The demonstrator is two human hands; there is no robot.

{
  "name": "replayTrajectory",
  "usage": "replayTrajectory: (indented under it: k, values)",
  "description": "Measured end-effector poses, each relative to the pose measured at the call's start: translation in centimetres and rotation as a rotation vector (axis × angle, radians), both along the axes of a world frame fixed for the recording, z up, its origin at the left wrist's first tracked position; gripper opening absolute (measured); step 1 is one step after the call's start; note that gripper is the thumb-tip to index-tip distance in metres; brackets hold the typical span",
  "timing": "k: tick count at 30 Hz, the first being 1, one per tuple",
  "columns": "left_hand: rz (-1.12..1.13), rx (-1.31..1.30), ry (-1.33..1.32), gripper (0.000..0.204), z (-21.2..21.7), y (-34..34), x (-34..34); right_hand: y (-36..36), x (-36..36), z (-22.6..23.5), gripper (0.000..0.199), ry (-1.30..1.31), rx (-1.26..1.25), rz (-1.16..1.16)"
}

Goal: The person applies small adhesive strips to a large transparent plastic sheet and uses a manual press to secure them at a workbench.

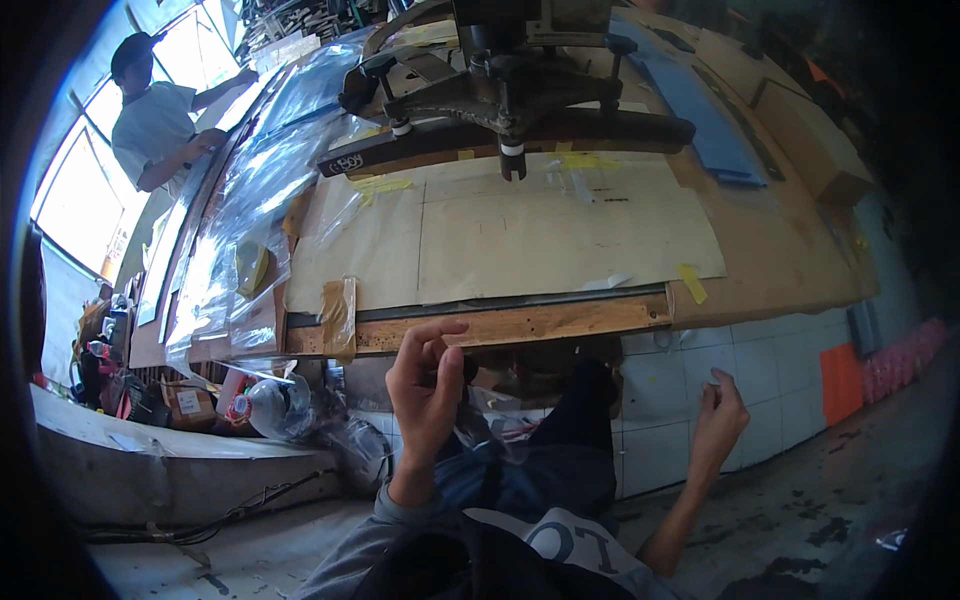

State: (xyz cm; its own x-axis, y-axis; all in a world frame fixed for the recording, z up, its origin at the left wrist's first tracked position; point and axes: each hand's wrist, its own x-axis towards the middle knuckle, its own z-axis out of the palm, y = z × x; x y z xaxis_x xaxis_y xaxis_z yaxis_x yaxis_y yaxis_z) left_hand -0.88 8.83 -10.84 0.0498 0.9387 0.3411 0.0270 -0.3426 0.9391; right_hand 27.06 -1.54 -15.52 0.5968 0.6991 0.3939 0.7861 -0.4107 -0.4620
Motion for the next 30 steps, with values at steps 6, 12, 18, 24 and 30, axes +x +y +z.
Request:
replayTrajectory:
  k: [6,12,18,24,30]
  values:
    - [0.065,-0.045,-0.048,0.017,0.2,-1.4,-1.0,-1.5,2.2,-1.0,0.015,-0.357,0.028,0.004]
    - [0.082,-0.009,-0.035,0.020,0.3,-2.0,-1.4,-1.3,-0.7,2.5,0.023,0.076,-0.318,-0.382]
    - [0.092,0.050,-0.044,0.043,1.4,-0.8,0.3,-0.1,-10.0,2.9,0.068,0.730,0.320,0.848]
    - [0.024,0.047,-0.279,0.046,2.6,0.1,0.9,2.2,-14.8,4.1,0.024,0.985,0.215,0.868]
    - [-0.010,0.110,-0.367,0.056,1.3,1.0,0.5,4.8,-13.1,5.2,0.028,1.000,0.420,0.757]
